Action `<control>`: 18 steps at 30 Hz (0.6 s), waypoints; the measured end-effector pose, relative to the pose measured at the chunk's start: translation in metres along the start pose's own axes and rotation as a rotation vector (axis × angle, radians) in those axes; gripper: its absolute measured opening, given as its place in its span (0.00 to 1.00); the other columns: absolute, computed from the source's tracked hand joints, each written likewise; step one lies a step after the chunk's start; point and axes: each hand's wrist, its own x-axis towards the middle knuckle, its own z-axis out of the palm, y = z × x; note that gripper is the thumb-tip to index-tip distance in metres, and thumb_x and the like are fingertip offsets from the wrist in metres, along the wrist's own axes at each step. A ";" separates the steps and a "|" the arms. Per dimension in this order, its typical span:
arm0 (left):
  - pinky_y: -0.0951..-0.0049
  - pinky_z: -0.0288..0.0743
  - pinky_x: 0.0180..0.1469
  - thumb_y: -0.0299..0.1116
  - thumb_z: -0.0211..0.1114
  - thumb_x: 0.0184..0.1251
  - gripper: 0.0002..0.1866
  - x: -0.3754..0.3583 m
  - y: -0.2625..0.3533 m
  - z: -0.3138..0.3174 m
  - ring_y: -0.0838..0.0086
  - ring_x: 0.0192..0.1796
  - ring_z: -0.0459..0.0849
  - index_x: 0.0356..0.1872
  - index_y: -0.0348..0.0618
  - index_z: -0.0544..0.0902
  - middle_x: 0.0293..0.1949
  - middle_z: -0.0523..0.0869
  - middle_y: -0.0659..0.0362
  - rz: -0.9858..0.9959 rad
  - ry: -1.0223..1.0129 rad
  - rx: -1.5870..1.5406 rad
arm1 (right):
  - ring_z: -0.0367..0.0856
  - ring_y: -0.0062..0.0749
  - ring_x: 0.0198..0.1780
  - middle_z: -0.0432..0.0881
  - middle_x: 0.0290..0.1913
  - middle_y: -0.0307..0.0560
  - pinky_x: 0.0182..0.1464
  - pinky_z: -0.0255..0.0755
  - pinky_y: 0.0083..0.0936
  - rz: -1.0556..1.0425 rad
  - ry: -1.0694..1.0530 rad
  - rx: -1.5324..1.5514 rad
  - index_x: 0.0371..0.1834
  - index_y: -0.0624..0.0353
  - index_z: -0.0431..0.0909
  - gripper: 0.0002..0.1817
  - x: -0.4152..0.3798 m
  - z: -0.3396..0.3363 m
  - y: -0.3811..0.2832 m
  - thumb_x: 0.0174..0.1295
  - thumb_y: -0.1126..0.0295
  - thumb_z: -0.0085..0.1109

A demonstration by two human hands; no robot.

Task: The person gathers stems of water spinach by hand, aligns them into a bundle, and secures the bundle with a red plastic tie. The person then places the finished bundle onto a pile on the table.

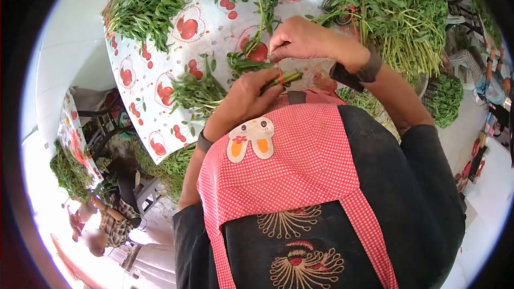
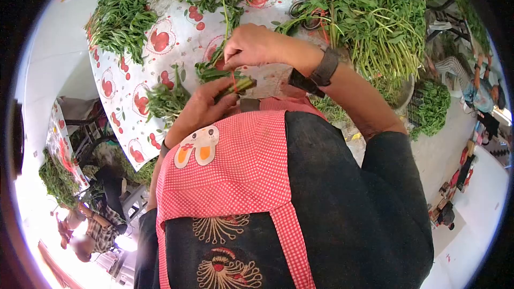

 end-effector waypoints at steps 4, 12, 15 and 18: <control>0.79 0.71 0.35 0.32 0.58 0.67 0.14 -0.004 0.003 -0.010 0.84 0.30 0.74 0.50 0.36 0.76 0.26 0.78 0.65 -0.323 0.150 -0.463 | 0.59 0.10 0.17 0.67 0.17 0.27 0.17 0.53 0.17 0.504 -0.028 0.977 0.33 0.60 0.83 0.17 -0.016 0.034 0.002 0.62 0.55 0.59; 0.87 0.59 0.22 0.34 0.57 0.69 0.15 0.000 -0.011 -0.018 0.87 0.20 0.66 0.54 0.39 0.75 0.28 0.79 0.65 -0.365 0.374 -0.841 | 0.70 0.19 0.19 0.77 0.19 0.37 0.22 0.63 0.21 0.392 0.252 0.658 0.35 0.60 0.83 0.13 -0.021 0.042 -0.024 0.62 0.60 0.61; 0.88 0.59 0.21 0.35 0.58 0.69 0.16 0.001 -0.015 -0.017 0.89 0.19 0.66 0.55 0.40 0.76 0.28 0.80 0.65 -0.377 0.317 -0.829 | 0.76 0.28 0.24 0.81 0.24 0.44 0.27 0.67 0.26 0.225 0.295 0.336 0.38 0.59 0.83 0.11 -0.021 0.031 -0.037 0.61 0.63 0.60; 0.87 0.62 0.22 0.34 0.57 0.69 0.17 0.005 -0.015 -0.012 0.88 0.21 0.70 0.56 0.39 0.75 0.29 0.81 0.64 -0.409 0.253 -0.725 | 0.79 0.43 0.27 0.80 0.25 0.50 0.30 0.70 0.36 0.215 0.285 0.105 0.30 0.58 0.81 0.10 -0.015 0.014 -0.052 0.57 0.63 0.59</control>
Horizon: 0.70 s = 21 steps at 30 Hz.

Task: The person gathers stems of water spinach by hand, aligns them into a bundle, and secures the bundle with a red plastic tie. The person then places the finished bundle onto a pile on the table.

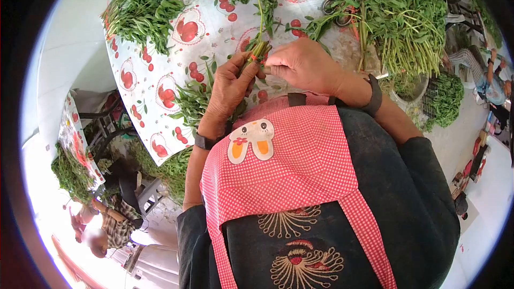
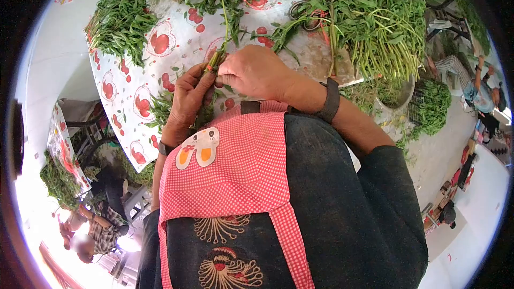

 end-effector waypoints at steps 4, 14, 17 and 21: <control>0.83 0.70 0.28 0.33 0.58 0.68 0.17 -0.001 0.001 0.010 0.85 0.27 0.76 0.56 0.38 0.76 0.30 0.83 0.62 0.089 0.034 0.278 | 0.78 0.52 0.28 0.79 0.25 0.54 0.30 0.70 0.42 -0.074 -0.084 -0.250 0.20 0.58 0.76 0.14 0.010 -0.004 0.000 0.57 0.61 0.56; 0.76 0.72 0.32 0.32 0.64 0.62 0.15 0.002 -0.012 0.005 0.84 0.29 0.77 0.49 0.43 0.82 0.25 0.83 0.59 0.326 0.161 0.541 | 0.80 0.45 0.31 0.80 0.31 0.49 0.30 0.70 0.37 0.013 0.030 0.149 0.25 0.62 0.80 0.13 0.016 0.004 0.000 0.54 0.62 0.56; 0.77 0.72 0.31 0.32 0.66 0.60 0.13 -0.001 -0.009 0.009 0.84 0.27 0.77 0.47 0.46 0.84 0.23 0.81 0.57 0.211 0.128 0.605 | 0.80 0.42 0.33 0.81 0.35 0.46 0.33 0.72 0.33 -0.054 0.029 -0.092 0.29 0.60 0.81 0.13 0.020 -0.003 -0.003 0.55 0.61 0.57; 0.78 0.72 0.30 0.33 0.66 0.60 0.12 -0.002 -0.005 0.011 0.85 0.27 0.77 0.44 0.42 0.84 0.23 0.83 0.59 0.189 0.118 0.685 | 0.79 0.33 0.31 0.80 0.31 0.43 0.31 0.71 0.27 -0.024 0.076 -0.002 0.32 0.59 0.82 0.13 0.028 -0.003 0.014 0.59 0.60 0.58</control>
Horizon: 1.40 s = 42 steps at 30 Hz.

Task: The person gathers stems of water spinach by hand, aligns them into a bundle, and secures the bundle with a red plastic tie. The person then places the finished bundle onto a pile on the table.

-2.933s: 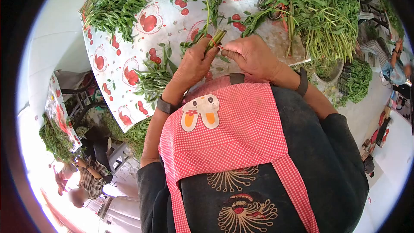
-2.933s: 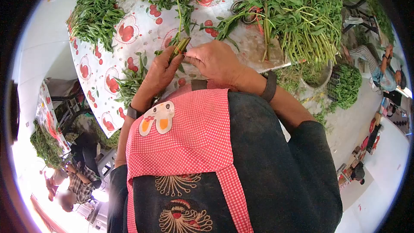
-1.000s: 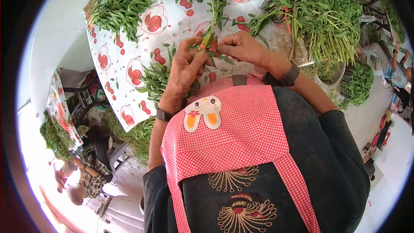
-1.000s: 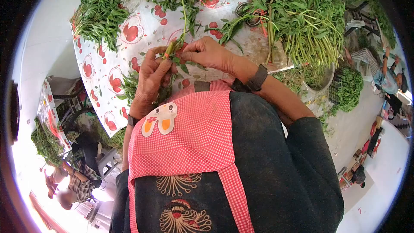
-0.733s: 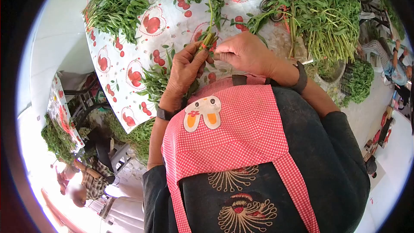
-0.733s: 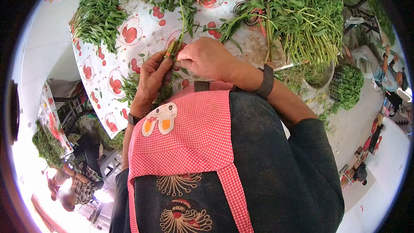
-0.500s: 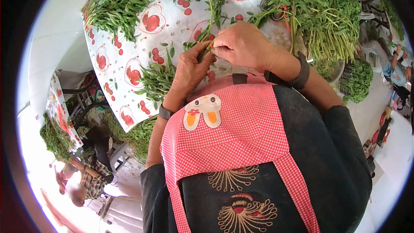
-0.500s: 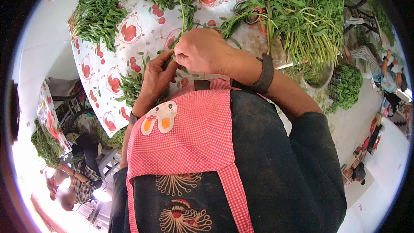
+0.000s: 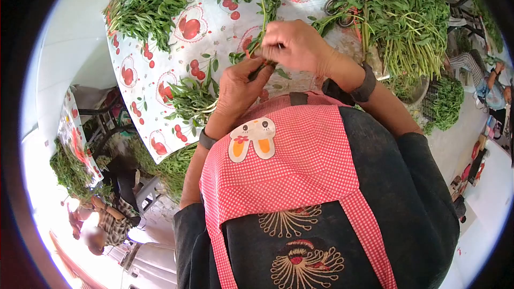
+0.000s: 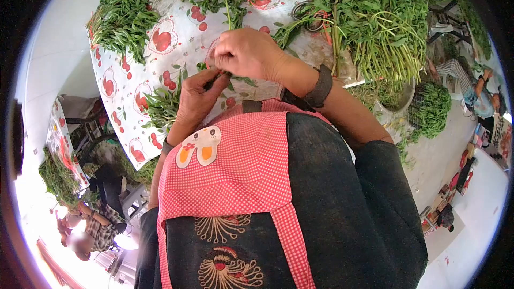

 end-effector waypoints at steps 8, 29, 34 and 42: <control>0.83 0.72 0.35 0.29 0.63 0.64 0.13 0.004 0.017 -0.025 0.86 0.31 0.77 0.49 0.38 0.82 0.31 0.85 0.63 0.035 0.183 -0.347 | 0.73 0.14 0.23 0.81 0.25 0.34 0.25 0.66 0.13 0.566 -0.013 0.978 0.39 0.59 0.83 0.17 -0.018 0.003 0.007 0.67 0.56 0.54; 0.66 0.70 0.57 0.25 0.67 0.56 0.16 -0.008 0.052 -0.034 0.71 0.48 0.79 0.48 0.48 0.84 0.47 0.79 0.59 0.385 -0.155 -0.278 | 0.77 0.16 0.31 0.81 0.32 0.35 0.34 0.72 0.15 0.334 -0.076 1.201 0.42 0.63 0.79 0.12 -0.014 -0.002 0.000 0.65 0.64 0.58; 0.74 0.72 0.55 0.26 0.63 0.63 0.17 -0.003 0.031 -0.032 0.74 0.49 0.78 0.54 0.40 0.79 0.49 0.79 0.57 0.262 0.104 -0.732 | 0.75 0.18 0.26 0.77 0.27 0.36 0.28 0.73 0.19 0.288 -0.030 1.578 0.41 0.60 0.76 0.12 -0.012 -0.011 -0.007 0.68 0.62 0.52; 0.76 0.71 0.51 0.31 0.59 0.69 0.17 -0.003 0.029 -0.034 0.78 0.45 0.79 0.55 0.34 0.77 0.44 0.84 0.57 0.117 0.185 -1.033 | 0.76 0.22 0.24 0.77 0.29 0.38 0.28 0.73 0.19 0.258 -0.056 1.430 0.42 0.60 0.76 0.10 -0.007 -0.015 -0.035 0.66 0.65 0.56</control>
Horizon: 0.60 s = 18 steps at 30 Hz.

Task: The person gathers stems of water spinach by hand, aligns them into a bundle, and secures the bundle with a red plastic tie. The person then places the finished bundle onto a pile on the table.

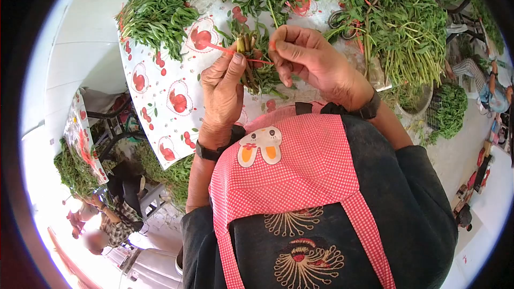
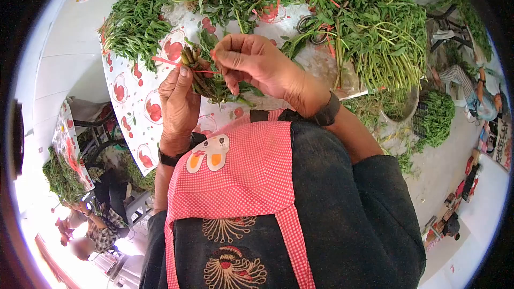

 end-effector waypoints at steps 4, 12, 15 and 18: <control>0.78 0.71 0.51 0.32 0.58 0.69 0.16 0.003 -0.003 -0.001 0.80 0.44 0.78 0.54 0.35 0.78 0.43 0.84 0.59 -0.017 0.040 -0.012 | 0.74 0.18 0.25 0.78 0.26 0.37 0.28 0.70 0.17 -0.084 0.070 -0.716 0.38 0.62 0.78 0.10 0.000 0.004 -0.004 0.61 0.67 0.62; 0.77 0.71 0.47 0.33 0.55 0.71 0.16 0.002 0.004 0.016 0.80 0.40 0.77 0.53 0.34 0.78 0.39 0.83 0.60 -0.072 0.063 -0.116 | 0.66 0.11 0.21 0.72 0.19 0.30 0.22 0.58 0.15 -0.103 -0.038 -1.006 0.28 0.62 0.76 0.12 -0.002 0.009 -0.024 0.64 0.64 0.58; 0.77 0.70 0.47 0.33 0.53 0.72 0.15 0.001 0.009 0.019 0.79 0.38 0.76 0.52 0.34 0.78 0.37 0.82 0.60 -0.085 0.081 -0.223 | 0.63 0.13 0.17 0.72 0.19 0.31 0.19 0.55 0.19 0.001 -0.056 -0.669 0.28 0.62 0.78 0.14 -0.004 0.017 -0.026 0.65 0.62 0.56; 0.77 0.69 0.47 0.36 0.52 0.73 0.15 0.000 0.005 0.014 0.78 0.38 0.76 0.49 0.35 0.78 0.36 0.81 0.61 -0.088 0.030 -0.126 | 0.59 0.07 0.17 0.67 0.18 0.27 0.19 0.50 0.10 0.120 0.020 -0.439 0.27 0.58 0.75 0.13 -0.007 0.019 -0.027 0.68 0.63 0.53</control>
